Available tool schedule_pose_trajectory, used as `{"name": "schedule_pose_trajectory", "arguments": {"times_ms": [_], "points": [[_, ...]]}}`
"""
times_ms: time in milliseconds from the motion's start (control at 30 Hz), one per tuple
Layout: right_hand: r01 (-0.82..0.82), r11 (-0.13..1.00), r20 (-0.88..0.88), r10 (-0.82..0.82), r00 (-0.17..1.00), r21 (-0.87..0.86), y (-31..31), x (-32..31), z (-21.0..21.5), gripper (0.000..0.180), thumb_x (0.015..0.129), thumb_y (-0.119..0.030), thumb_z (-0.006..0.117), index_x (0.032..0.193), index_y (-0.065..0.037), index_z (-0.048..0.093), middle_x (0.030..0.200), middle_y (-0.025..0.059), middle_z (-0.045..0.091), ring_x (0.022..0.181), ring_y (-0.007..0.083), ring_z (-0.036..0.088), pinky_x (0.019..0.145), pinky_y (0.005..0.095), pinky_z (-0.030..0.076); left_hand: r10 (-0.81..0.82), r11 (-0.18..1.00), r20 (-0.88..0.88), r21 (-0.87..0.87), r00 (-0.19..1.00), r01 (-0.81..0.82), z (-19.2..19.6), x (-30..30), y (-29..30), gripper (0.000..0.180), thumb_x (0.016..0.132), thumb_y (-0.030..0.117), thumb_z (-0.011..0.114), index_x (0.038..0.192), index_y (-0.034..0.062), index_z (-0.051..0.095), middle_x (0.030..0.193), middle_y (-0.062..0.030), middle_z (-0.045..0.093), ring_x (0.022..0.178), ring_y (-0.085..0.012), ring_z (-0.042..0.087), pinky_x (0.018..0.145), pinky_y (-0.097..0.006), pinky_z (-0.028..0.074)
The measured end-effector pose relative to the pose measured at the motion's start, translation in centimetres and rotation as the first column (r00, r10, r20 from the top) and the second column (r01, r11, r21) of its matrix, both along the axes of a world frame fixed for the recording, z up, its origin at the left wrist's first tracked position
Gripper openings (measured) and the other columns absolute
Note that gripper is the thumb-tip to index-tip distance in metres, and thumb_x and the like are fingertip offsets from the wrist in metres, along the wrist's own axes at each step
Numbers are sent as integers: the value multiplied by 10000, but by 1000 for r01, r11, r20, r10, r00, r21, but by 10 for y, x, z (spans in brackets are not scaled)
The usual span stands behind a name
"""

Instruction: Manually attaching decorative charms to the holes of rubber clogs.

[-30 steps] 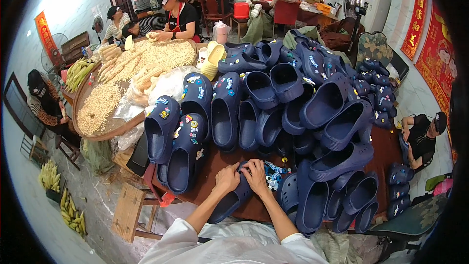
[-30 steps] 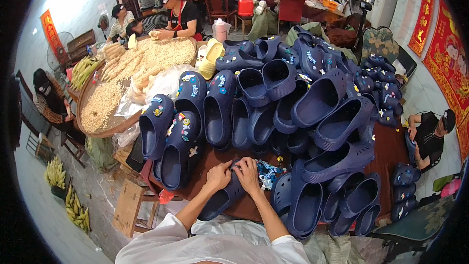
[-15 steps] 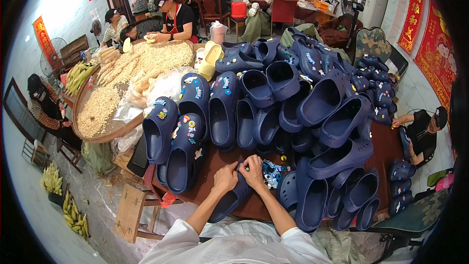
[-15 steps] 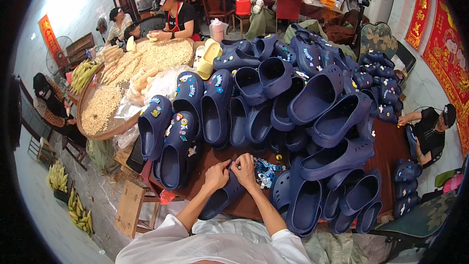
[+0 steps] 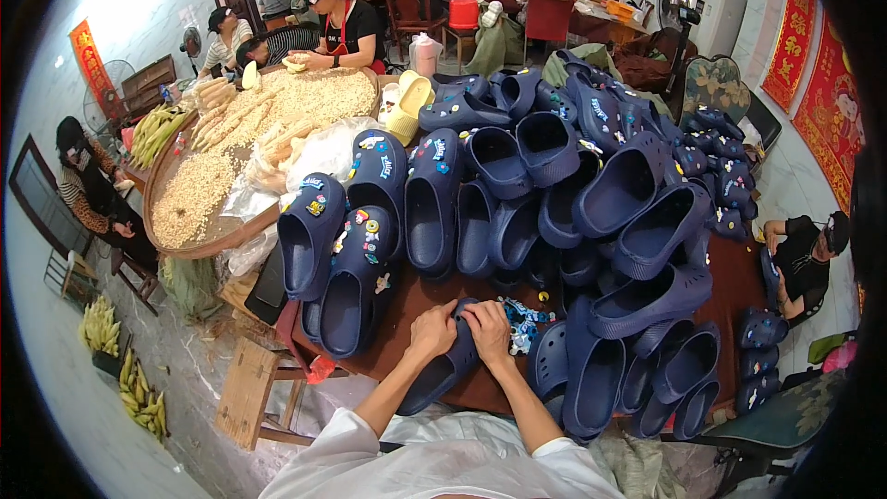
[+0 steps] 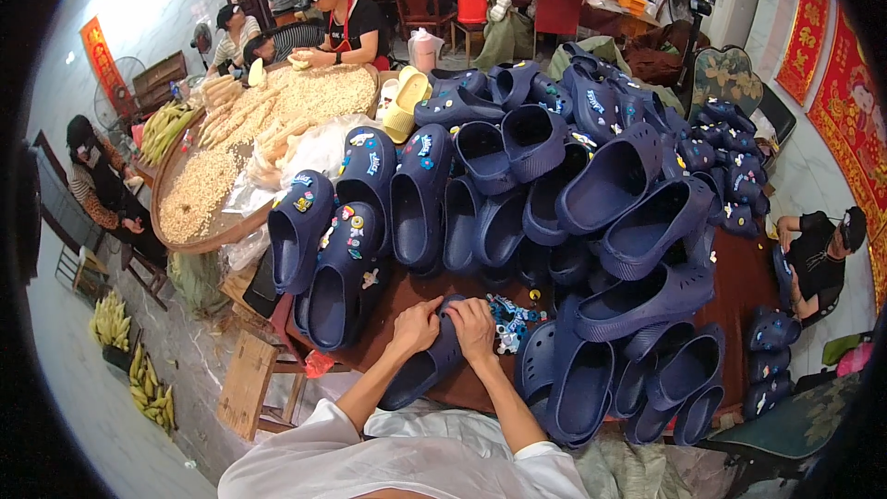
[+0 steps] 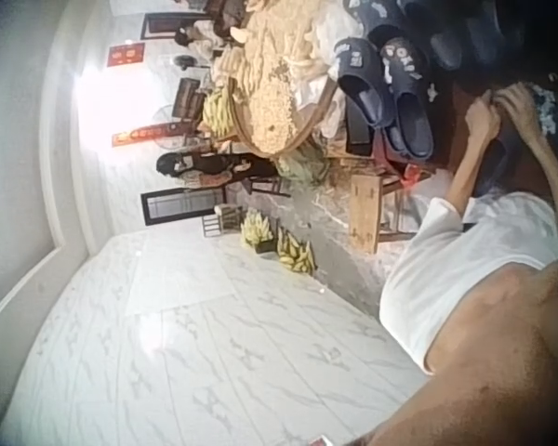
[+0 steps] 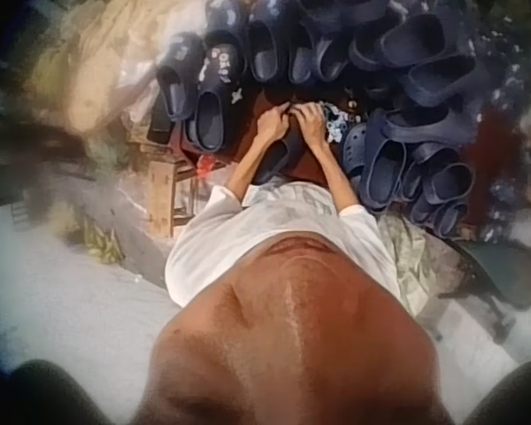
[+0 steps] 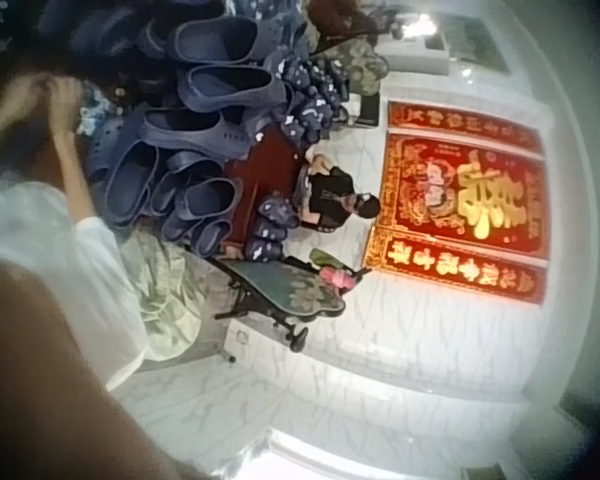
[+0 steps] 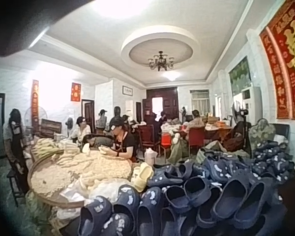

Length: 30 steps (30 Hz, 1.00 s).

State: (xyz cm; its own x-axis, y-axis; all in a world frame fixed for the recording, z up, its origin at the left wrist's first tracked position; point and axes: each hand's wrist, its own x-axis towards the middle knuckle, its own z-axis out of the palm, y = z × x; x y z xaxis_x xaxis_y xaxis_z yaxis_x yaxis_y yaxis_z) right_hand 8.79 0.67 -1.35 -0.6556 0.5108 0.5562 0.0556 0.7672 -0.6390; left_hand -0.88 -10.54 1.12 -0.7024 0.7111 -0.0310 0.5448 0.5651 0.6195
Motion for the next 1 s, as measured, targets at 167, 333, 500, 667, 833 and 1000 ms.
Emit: {"name": "schedule_pose_trajectory", "arguments": {"times_ms": [167, 333, 500, 667, 833, 1000], "points": [[233, 956, -76, -250, 965, -181, 7, 3, -8, 90, 881, -65, 656, 962, -24, 655, 970, 141, 612, 903, 325, 604, 785, 400, 485, 2, 1000, 33, -8, 999, -2, -2, 0, 2, 458, 874, 185, 513, 1313, 124, 627, 1178, -186, 671, 1061, -384, 645, 948, -486, 497], [362, 925, 78, -355, 932, -112, 23, 13, -20, 204, 924, -162, 625, 1076, -27, 635, 1066, 153, 576, 1017, 341, 550, 889, 433, 444, 1, 1000, 31, 6, 1000, -2, -3, 0, 0, 456, 881, 196, 505, 1314, 125, 628, 1197, -186, 667, 1072, -387, 643, 958, -477, 495], [278, 956, 151, -262, 953, -93, 3, 10, -6, 430, 885, -331, 702, 1197, -49, 615, 1132, 176, 566, 1076, 369, 531, 929, 446, 437, 9, 1000, 17, 3, 1000, -9, -3, 0, -2, 464, 879, 191, 508, 1323, 110, 614, 1171, -192, 672, 1063, -384, 644, 948, -484, 498], [294, 948, 322, -242, 915, -122, 1, 4, -9, 578, 828, -462, 738, 1222, -51, 638, 1125, 185, 576, 1079, 385, 532, 935, 465, 440, -28, 999, 1, 39, 1000, 27, -4, 0, 0, 455, 881, 190, 515, 1316, 96, 614, 1137, -205, 675, 1033, -397, 650, 916, -496, 508], [260, 961, 368, -210, 906, -92, 2, 1, -2, 453, 891, -369, 682, 1194, -33, 657, 1113, 218, 596, 1042, 396, 556, 924, 461, 454, -6, 1000, 14, 27, 1000, 6, 0, -2, 0, 436, 894, 185, 502, 1304, 101, 629, 1163, -192, 675, 1044, -398, 647, 921, -488, 503], [234, 949, 230, -281, 932, 209, 6, 0, -21, 328, 873, -192, 671, 1140, -2, 659, 982, 220, 619, 932, 403, 587, 825, 466, 506, -9, 999, 1, 40, 1000, 9, 0, 0, 4, 428, 891, 183, 505, 1289, 98, 639, 1135, -190, 682, 1034, -396, 651, 911, -490, 505]]}}
